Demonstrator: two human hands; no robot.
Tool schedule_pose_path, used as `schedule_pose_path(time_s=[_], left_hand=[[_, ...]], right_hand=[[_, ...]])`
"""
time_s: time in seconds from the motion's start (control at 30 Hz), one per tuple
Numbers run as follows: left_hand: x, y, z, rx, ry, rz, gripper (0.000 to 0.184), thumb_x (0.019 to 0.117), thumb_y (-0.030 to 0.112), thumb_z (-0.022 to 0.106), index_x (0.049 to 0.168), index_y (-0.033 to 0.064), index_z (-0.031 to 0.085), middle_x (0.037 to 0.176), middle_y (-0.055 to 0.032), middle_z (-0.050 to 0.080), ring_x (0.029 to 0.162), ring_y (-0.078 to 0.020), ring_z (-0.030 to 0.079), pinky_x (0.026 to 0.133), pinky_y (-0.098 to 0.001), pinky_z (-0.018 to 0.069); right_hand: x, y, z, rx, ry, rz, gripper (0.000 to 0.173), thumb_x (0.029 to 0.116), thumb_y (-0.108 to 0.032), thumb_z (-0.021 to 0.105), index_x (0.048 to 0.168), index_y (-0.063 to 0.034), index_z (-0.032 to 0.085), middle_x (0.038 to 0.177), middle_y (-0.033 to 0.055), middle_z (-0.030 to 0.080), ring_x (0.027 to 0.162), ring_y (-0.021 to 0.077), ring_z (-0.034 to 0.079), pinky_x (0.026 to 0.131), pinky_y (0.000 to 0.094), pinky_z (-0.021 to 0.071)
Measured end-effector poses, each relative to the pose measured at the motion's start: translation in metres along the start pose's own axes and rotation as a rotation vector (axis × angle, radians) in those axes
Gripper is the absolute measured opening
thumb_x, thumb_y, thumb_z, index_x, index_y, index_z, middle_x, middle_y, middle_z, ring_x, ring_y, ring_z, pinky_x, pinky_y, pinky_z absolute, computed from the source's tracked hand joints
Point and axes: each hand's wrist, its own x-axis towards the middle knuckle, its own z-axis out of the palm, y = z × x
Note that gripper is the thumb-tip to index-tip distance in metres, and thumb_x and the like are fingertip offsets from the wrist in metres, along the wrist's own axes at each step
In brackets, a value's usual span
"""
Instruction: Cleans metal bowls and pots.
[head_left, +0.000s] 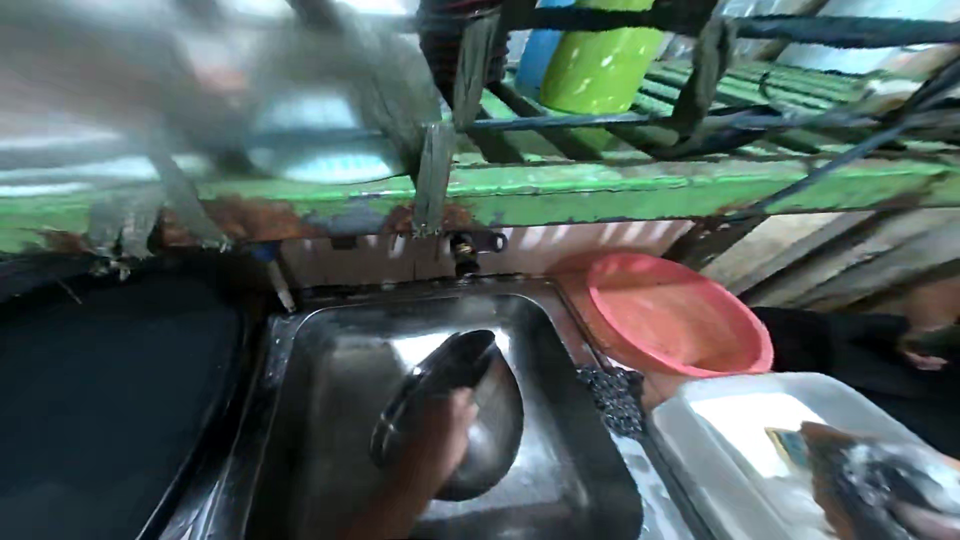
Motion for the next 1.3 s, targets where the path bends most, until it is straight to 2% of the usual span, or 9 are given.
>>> schedule_pose_path(time_s=[0.07, 0.17, 0.37, 0.5, 0.57, 0.7, 0.93, 1.2, 1.3], left_hand=[[0.003, -0.003, -0.018, -0.26, 0.127, -0.087, 0.043, 0.1076, 0.024, 0.051, 0.143, 0.0007, 0.055, 0.135, -0.0206, 0.062, 0.124, -0.0284, 0.06, 0.108, -0.044, 0.0458], [0.008, -0.023, -0.024, -0.706, 0.317, -0.192, 0.032, 0.105, 0.021, 0.056, 0.131, 0.0032, 0.062, 0.103, -0.0121, 0.065, 0.083, -0.0173, 0.062, 0.072, -0.0354, 0.0528], [0.011, -0.068, -0.005, -1.118, 0.427, -0.289, 0.034, 0.1066, 0.019, 0.052, 0.135, 0.0023, 0.057, 0.115, -0.0156, 0.066, 0.097, -0.0217, 0.065, 0.083, -0.0419, 0.0558], [0.014, -0.075, 0.007, -1.058, 0.407, -0.231, 0.031, 0.1062, 0.017, 0.052, 0.132, 0.0, 0.058, 0.105, -0.0117, 0.066, 0.088, -0.0154, 0.065, 0.077, -0.0352, 0.0561], [0.014, -0.07, 0.008, -0.929, 0.405, -0.207, 0.032, 0.1065, 0.019, 0.051, 0.131, -0.0015, 0.059, 0.111, -0.0138, 0.066, 0.096, -0.0168, 0.065, 0.086, -0.0371, 0.0551], [0.015, -0.067, 0.012, -0.543, 0.471, -0.188, 0.041, 0.1093, 0.029, 0.045, 0.129, -0.0021, 0.064, 0.123, -0.0202, 0.066, 0.116, -0.0273, 0.062, 0.103, -0.0477, 0.0482], [0.003, -0.088, 0.019, -0.564, 0.621, -0.302, 0.041, 0.1102, 0.027, 0.044, 0.127, -0.0057, 0.064, 0.122, -0.0243, 0.065, 0.114, -0.0308, 0.061, 0.102, -0.0499, 0.0471], [0.01, -0.088, 0.016, -0.398, 0.612, -0.266, 0.042, 0.1103, 0.026, 0.043, 0.128, -0.0065, 0.063, 0.125, -0.0257, 0.065, 0.119, -0.0349, 0.061, 0.105, -0.053, 0.0456], [0.014, -0.083, 0.013, -0.412, 0.614, -0.336, 0.043, 0.1107, 0.03, 0.043, 0.124, -0.0051, 0.065, 0.121, -0.0242, 0.066, 0.115, -0.0339, 0.062, 0.102, -0.0531, 0.0463]], right_hand=[[0.003, -0.028, 0.025, 0.042, -0.044, -0.023, 0.041, 0.0934, -0.013, 0.056, 0.132, -0.0015, 0.048, 0.11, 0.0054, 0.069, 0.095, 0.0184, 0.072, 0.085, 0.0413, 0.0618], [0.004, -0.048, 0.062, 0.005, -0.153, -0.04, 0.038, 0.0925, -0.003, 0.048, 0.13, -0.0058, 0.048, 0.1, -0.0075, 0.07, 0.084, 0.0064, 0.071, 0.074, 0.0306, 0.0628], [0.014, -0.037, 0.14, 0.077, -0.205, 0.036, 0.044, 0.0866, -0.009, 0.057, 0.13, -0.0057, 0.055, 0.097, -0.0018, 0.072, 0.079, 0.0096, 0.072, 0.067, 0.0309, 0.0625], [0.018, -0.022, 0.184, -0.225, -0.29, -0.066, 0.057, 0.083, -0.018, 0.067, 0.137, -0.0022, 0.058, 0.114, 0.0104, 0.07, 0.093, 0.0151, 0.069, 0.078, 0.0348, 0.0592], [0.003, -0.013, 0.207, -0.471, -0.423, -0.3, 0.057, 0.0856, -0.012, 0.069, 0.14, 0.0024, 0.058, 0.133, 0.0221, 0.062, 0.12, 0.0288, 0.062, 0.102, 0.0445, 0.0515], [-0.019, 0.001, 0.254, -0.789, -0.578, -0.806, 0.06, 0.0782, -0.027, 0.08, 0.133, -0.008, 0.066, 0.146, 0.017, 0.059, 0.137, 0.0401, 0.053, 0.115, 0.0648, 0.0359], [0.069, 0.024, 0.263, -0.352, -0.349, 0.312, 0.045, 0.0978, -0.026, 0.07, 0.136, -0.0062, 0.059, 0.12, 0.0176, 0.067, 0.108, 0.0257, 0.065, 0.095, 0.0468, 0.0511], [-0.014, 0.001, 0.288, -0.782, -0.589, -0.617, 0.048, 0.0871, -0.038, 0.072, 0.125, -0.008, 0.071, 0.143, 0.0123, 0.062, 0.14, 0.0338, 0.052, 0.117, 0.0615, 0.0346], [0.017, 0.016, 0.276, -0.565, -0.481, -0.217, 0.045, 0.0922, -0.023, 0.07, 0.132, -0.0028, 0.067, 0.134, 0.0137, 0.066, 0.131, 0.0257, 0.059, 0.115, 0.0461, 0.0431]])
